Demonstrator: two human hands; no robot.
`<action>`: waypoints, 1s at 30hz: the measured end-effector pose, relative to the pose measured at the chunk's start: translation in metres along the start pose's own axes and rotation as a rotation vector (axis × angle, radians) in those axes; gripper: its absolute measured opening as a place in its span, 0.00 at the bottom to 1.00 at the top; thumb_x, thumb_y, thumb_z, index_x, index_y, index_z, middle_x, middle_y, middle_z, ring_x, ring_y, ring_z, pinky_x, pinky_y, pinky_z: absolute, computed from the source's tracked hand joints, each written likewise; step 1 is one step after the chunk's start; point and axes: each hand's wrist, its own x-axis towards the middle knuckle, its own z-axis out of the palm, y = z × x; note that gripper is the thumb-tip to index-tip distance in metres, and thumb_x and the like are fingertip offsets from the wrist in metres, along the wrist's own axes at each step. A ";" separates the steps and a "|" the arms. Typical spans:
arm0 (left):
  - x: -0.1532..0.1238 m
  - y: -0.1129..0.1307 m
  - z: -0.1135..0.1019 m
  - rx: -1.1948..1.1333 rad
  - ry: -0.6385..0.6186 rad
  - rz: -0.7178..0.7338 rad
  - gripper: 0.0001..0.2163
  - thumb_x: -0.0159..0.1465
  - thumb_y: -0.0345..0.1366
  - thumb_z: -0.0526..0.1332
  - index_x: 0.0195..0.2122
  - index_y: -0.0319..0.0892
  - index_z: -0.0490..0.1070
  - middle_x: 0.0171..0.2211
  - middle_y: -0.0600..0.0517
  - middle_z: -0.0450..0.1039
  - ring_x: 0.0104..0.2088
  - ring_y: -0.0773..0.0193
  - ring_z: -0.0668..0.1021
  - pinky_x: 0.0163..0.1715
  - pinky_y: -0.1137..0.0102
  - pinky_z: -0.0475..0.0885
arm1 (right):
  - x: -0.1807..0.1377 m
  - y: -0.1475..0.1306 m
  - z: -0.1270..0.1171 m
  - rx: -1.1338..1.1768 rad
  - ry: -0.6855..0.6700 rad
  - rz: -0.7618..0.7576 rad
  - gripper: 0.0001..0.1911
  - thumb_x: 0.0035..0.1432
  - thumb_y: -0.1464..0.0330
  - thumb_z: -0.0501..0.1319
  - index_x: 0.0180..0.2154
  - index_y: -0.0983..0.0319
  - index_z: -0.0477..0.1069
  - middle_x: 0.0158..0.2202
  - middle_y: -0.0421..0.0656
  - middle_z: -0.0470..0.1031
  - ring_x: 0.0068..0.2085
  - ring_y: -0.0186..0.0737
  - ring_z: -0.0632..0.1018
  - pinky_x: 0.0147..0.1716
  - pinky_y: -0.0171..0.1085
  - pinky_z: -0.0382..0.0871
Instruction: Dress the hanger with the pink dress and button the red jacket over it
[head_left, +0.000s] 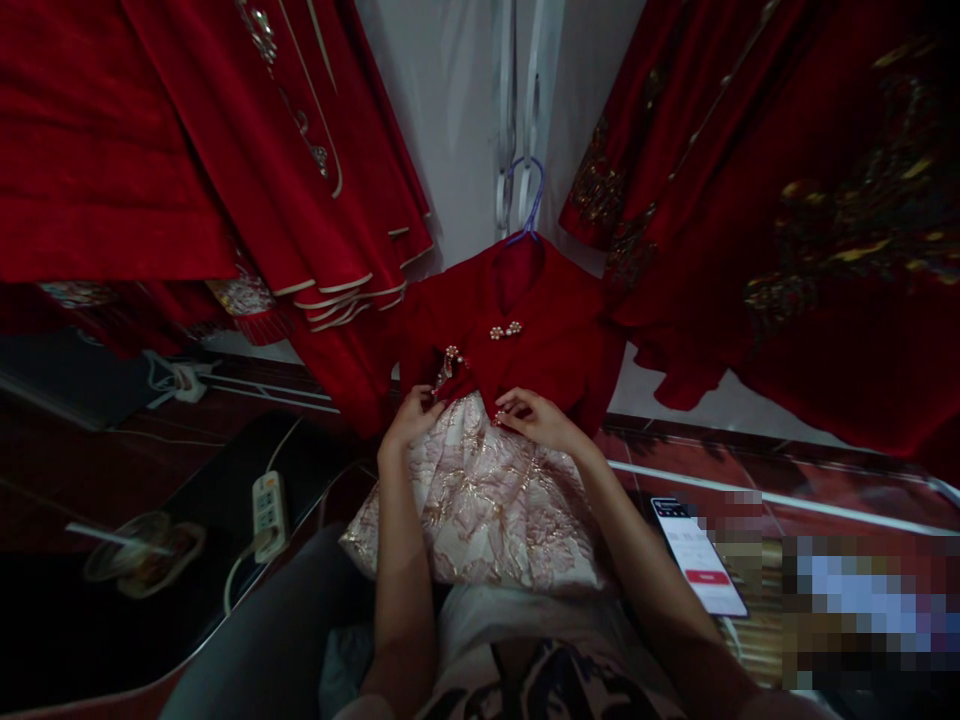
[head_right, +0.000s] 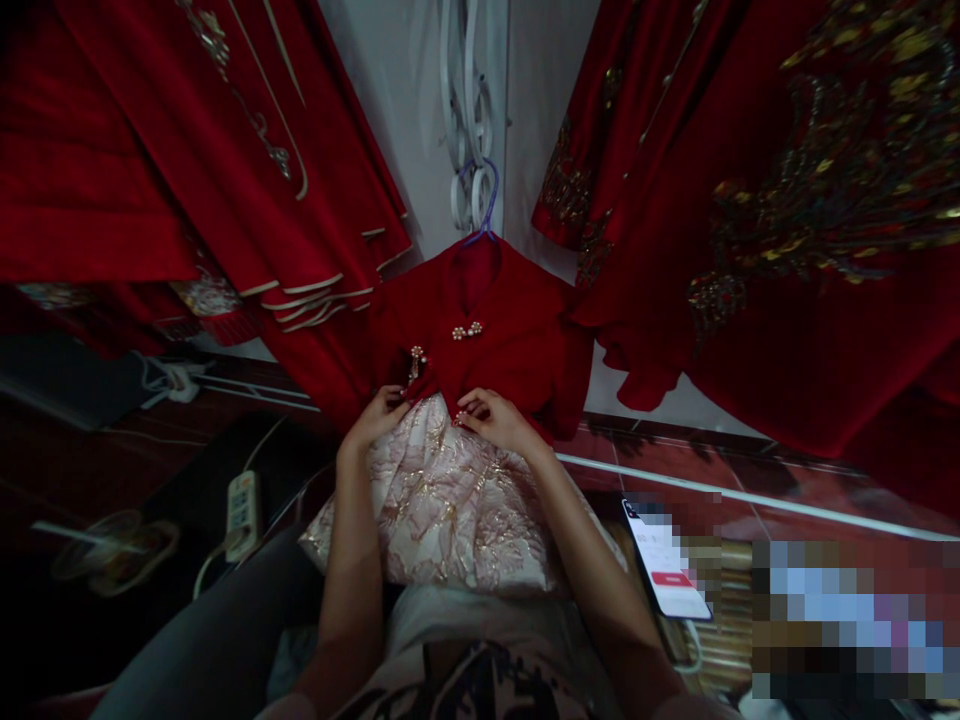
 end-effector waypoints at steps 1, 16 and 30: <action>-0.001 -0.002 -0.003 0.003 0.042 -0.020 0.22 0.50 0.43 0.68 0.43 0.40 0.65 0.41 0.45 0.72 0.42 0.60 0.76 0.43 0.65 0.71 | -0.001 0.000 0.000 -0.014 0.003 -0.015 0.13 0.52 0.63 0.64 0.38 0.61 0.71 0.33 0.42 0.74 0.34 0.36 0.75 0.37 0.38 0.71; -0.002 0.001 -0.003 -0.032 -0.067 0.103 0.10 0.54 0.43 0.63 0.30 0.41 0.68 0.26 0.55 0.70 0.28 0.68 0.71 0.32 0.73 0.65 | -0.003 -0.010 -0.004 0.041 0.121 0.012 0.16 0.47 0.60 0.67 0.35 0.61 0.67 0.32 0.41 0.72 0.32 0.34 0.73 0.33 0.35 0.68; -0.049 0.106 -0.023 -0.031 -0.425 0.200 0.09 0.59 0.42 0.62 0.32 0.40 0.71 0.29 0.53 0.73 0.29 0.68 0.74 0.32 0.74 0.68 | -0.012 -0.033 -0.031 0.534 0.272 0.135 0.18 0.45 0.64 0.70 0.40 0.60 0.74 0.37 0.42 0.78 0.36 0.34 0.77 0.34 0.33 0.70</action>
